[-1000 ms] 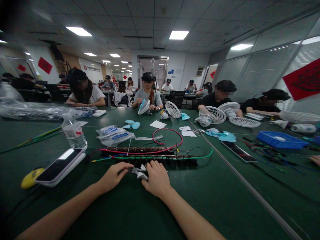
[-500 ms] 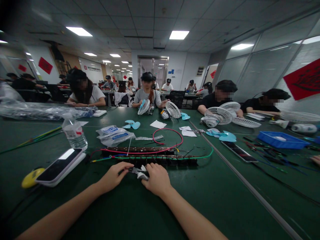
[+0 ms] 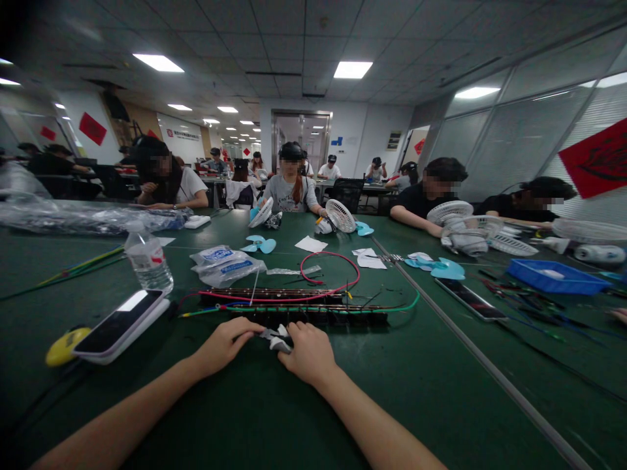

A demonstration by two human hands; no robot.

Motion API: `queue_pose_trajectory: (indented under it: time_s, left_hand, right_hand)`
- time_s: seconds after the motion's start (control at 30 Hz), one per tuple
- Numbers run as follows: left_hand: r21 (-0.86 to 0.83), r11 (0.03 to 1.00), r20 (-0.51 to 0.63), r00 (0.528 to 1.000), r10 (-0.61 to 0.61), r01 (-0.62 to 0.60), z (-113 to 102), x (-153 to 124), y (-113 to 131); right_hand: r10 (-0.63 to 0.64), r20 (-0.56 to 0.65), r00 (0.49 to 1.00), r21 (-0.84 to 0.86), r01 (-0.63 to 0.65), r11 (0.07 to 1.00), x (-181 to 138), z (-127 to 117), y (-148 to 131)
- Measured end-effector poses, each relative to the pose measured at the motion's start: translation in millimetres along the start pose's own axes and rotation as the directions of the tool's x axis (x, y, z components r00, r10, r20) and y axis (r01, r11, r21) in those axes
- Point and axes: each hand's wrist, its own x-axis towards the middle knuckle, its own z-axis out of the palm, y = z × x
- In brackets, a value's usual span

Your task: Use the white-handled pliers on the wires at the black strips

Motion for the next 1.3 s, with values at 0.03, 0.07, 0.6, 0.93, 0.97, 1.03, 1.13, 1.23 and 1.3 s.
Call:
queue_pose_trajectory:
  time_s: [0.03, 0.07, 0.6, 0.93, 0.97, 1.03, 1.13, 1.23, 1.3]
  left_hand:
    - [-0.004, 1.000, -0.003, 1.000, -0.002, 0.002, 0.1, 0.0, 0.0]
    - [-0.006, 1.000, -0.006, 1.000, -0.005, 0.005, 0.3, 0.0, -0.2]
    - [-0.025, 0.999, -0.051, 0.998, -0.039, 0.038, 2.2, -2.6, -0.3]
    - [-0.046, 0.997, -0.059, 0.997, -0.057, 0.054, 1.4, -1.6, 3.3]
    - [-0.049, 0.997, -0.061, 0.997, -0.057, 0.054, 1.7, -1.3, 3.2]
    - [-0.054, 0.997, -0.063, 0.997, -0.055, 0.051, 2.3, -0.9, 2.7]
    - [-0.057, 0.997, -0.062, 0.997, -0.053, 0.050, 3.0, -1.0, 2.6]
    - [-0.065, 0.996, -0.069, 0.996, -0.059, 0.055, 2.7, -1.1, 4.3]
    - [-0.071, 0.996, -0.074, 0.995, -0.067, 0.062, 2.1, -0.9, 5.8]
  right_hand:
    - [-0.002, 0.001, 1.000, 0.002, 0.002, 1.000, 0.1, 0.2, 0.2]
    - [-0.006, 0.001, 1.000, 0.003, 0.006, 1.000, 0.2, 0.4, 0.3]
    - [-0.084, -0.090, 0.992, -0.005, 0.084, 0.996, -0.1, 4.6, 5.0]
    - [-0.093, -0.127, 0.987, -0.010, 0.093, 0.996, 0.6, 10.0, 6.5]
    - [-0.093, -0.131, 0.987, -0.011, 0.093, 0.996, 0.5, 10.2, 6.6]
    - [-0.094, -0.141, 0.986, -0.013, 0.093, 0.996, 0.4, 10.4, 6.7]
    - [-0.097, -0.158, 0.983, -0.014, 0.096, 0.995, 0.6, 10.6, 6.8]
    - [-0.101, -0.159, 0.982, -0.017, 0.100, 0.995, 0.9, 11.3, 6.9]
    - [-0.099, -0.157, 0.983, -0.019, 0.097, 0.995, 1.1, 12.0, 7.0]
